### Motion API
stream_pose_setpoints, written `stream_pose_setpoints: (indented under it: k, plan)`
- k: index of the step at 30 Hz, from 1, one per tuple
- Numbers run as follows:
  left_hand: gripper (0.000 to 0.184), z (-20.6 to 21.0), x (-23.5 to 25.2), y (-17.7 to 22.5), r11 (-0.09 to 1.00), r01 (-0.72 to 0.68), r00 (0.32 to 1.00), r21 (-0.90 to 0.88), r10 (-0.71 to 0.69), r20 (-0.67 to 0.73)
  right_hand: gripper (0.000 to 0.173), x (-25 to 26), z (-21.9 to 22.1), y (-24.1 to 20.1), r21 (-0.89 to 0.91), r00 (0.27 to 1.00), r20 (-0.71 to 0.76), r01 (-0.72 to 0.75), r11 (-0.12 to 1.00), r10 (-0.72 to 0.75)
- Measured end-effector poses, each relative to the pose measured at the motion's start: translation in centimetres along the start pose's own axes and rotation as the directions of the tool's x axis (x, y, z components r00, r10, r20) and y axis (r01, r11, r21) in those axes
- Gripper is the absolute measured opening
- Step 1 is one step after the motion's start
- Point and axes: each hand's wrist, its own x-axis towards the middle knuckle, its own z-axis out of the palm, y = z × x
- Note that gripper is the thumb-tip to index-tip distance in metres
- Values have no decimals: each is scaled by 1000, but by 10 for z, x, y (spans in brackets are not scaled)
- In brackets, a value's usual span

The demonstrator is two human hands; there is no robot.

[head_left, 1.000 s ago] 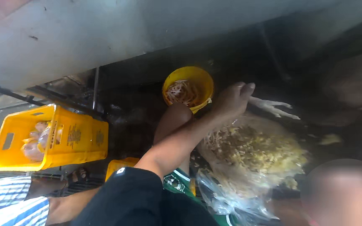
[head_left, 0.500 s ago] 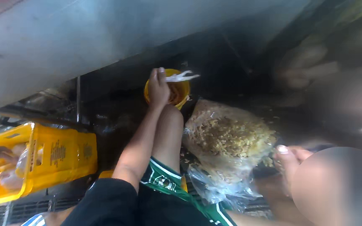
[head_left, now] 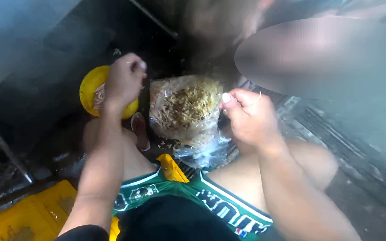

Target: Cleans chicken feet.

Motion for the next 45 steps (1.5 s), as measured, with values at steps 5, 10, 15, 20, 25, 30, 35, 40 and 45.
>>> stream_pose_setpoints:
  k: [5,10,15,20,25,30,35,40,45]
  plan:
    - [37,158,54,-50,974,169,943,-152,-115,312,31,1,-3,5,-2,999,-17,-45,999,45]
    - [43,277,12,-139,903,360,715,237,-430,552,29,10,-7,12,-41,985,36,-165,985,167]
    - [39,283,19,-130,939,287,691,190,-341,638,31,30,-18,14,-172,986,108,-104,980,124]
    - [30,273,46,-149,911,243,786,333,-386,482,28,36,-16,2,-105,993,116,49,993,-37]
    - [34,286,47,-183,835,43,725,548,-404,558,25,28,-5,7,-94,985,163,66,993,-50]
    - [39,311,27,-211,737,53,772,674,-458,441,27,26,6,32,-164,979,190,-40,986,71]
    - [39,297,26,-206,791,89,820,606,-403,406,29,32,23,36,-212,973,211,-52,976,98]
    - [34,292,41,-205,816,-70,826,574,-275,492,30,37,31,31,-262,960,269,-7,965,80]
    - [29,262,56,-170,884,-126,779,450,-193,596,29,42,29,28,-269,960,264,-18,963,92]
